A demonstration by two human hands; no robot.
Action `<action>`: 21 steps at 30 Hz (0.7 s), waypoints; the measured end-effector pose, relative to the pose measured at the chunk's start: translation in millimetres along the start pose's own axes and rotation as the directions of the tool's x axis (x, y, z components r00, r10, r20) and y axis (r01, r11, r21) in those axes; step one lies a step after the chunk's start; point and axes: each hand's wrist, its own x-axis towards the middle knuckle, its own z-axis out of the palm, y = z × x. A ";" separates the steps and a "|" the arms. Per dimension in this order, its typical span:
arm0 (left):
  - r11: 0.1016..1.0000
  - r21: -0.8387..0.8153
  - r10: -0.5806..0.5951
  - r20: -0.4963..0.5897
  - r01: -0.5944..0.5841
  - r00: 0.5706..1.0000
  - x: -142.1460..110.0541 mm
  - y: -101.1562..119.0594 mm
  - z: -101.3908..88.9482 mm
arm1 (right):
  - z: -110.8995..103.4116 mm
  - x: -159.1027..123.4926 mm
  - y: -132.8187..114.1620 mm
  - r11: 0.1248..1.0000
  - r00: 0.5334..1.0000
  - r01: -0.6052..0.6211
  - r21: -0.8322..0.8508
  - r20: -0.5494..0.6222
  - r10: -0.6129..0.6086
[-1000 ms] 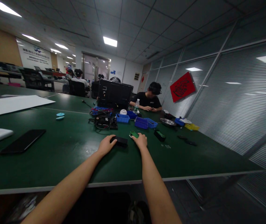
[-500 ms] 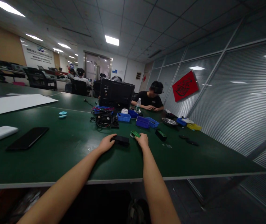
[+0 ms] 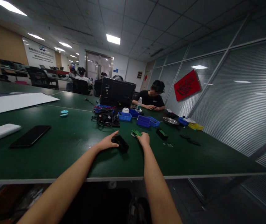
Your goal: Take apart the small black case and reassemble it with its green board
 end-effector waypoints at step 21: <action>0.980 0.154 -0.081 -0.248 0.122 0.965 17.4 -4.1 24.0 | 3.5 1.6 -4.9 0.837 0.999 -0.032 0.547 0.020 0.025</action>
